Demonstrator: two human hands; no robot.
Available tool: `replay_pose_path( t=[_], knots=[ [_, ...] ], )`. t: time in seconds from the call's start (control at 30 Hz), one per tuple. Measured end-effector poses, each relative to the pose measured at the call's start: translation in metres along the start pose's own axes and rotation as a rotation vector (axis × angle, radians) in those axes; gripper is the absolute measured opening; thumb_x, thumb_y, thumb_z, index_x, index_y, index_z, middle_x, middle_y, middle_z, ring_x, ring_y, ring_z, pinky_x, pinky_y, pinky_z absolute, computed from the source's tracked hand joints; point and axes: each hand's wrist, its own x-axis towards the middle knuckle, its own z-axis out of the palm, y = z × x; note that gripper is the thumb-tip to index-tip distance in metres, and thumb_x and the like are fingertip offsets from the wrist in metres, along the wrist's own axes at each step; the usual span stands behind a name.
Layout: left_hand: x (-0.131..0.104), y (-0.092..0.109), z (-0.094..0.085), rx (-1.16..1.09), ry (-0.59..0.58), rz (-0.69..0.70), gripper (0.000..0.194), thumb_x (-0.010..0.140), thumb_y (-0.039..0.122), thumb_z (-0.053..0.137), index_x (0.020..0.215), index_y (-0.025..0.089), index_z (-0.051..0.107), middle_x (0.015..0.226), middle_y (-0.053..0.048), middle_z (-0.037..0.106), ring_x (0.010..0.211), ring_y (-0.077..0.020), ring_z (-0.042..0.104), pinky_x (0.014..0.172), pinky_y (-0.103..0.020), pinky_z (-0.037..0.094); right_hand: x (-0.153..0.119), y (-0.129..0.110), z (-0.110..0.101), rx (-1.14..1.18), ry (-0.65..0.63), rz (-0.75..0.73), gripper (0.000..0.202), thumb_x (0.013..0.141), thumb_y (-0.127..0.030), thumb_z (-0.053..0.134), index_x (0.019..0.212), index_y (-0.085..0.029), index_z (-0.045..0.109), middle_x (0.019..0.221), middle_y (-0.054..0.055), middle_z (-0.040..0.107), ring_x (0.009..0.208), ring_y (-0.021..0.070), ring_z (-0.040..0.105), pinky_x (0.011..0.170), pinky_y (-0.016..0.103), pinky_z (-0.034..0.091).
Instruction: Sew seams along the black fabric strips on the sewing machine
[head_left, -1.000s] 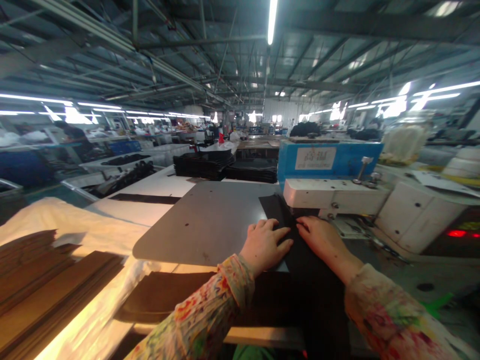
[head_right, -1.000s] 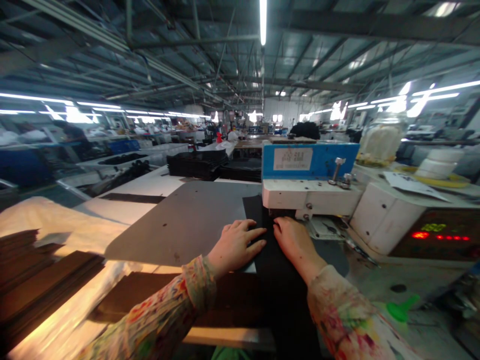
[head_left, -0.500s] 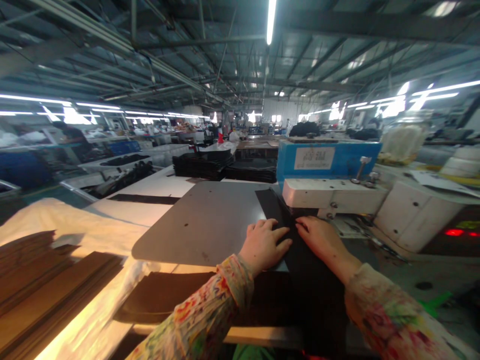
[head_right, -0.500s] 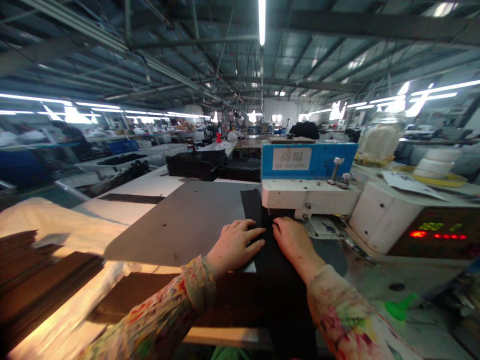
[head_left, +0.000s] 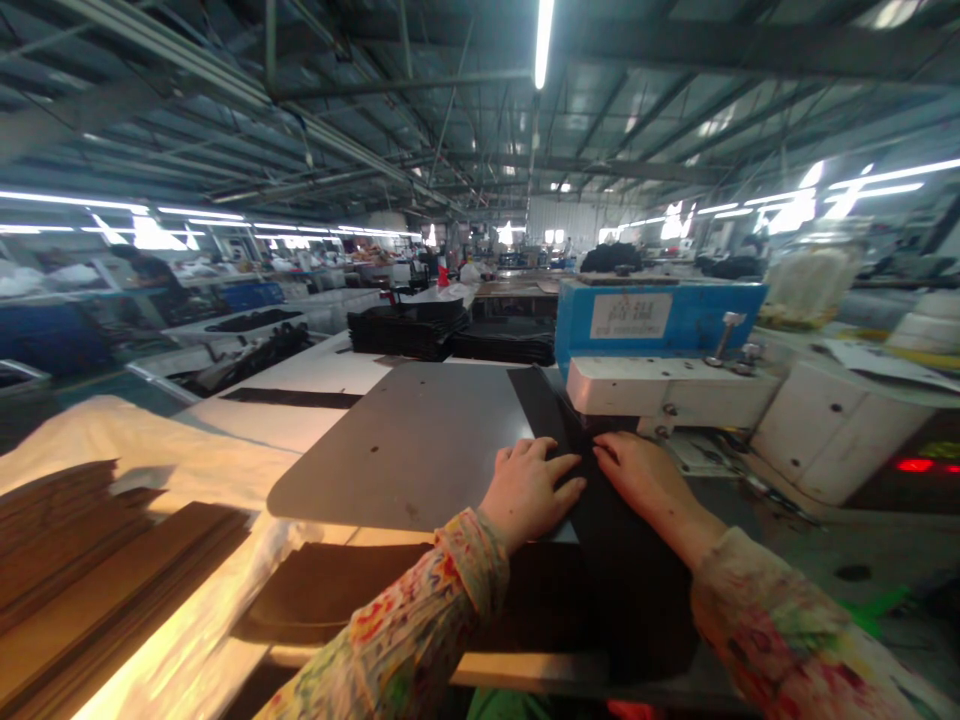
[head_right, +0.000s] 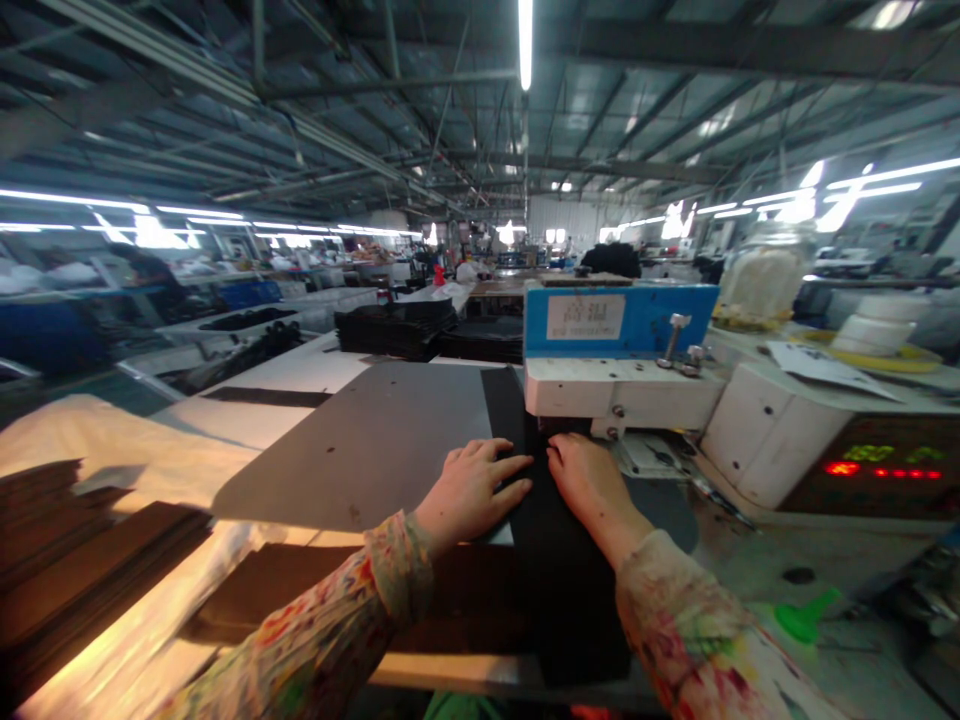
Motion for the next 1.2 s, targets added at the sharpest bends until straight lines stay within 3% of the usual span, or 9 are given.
replay_pose_path(
  t=[1.2],
  knots=[
    [0.0003, 0.0007, -0.0020, -0.006, -0.034, -0.005, 0.038, 0.086, 0.050, 0.032, 0.117, 0.036, 0.048, 0.122, -0.002, 0.046, 0.108, -0.0235, 0.041, 0.086, -0.041, 0.036, -0.0005, -0.0006, 0.0004, -0.003, 0.013, -0.026, 0.026, 0.085, -0.020, 0.039, 0.097, -0.016, 0.062, 0.096, 0.008, 0.065, 0.087, 0.0180, 0.059, 0.075, 0.026, 0.042]
  ],
)
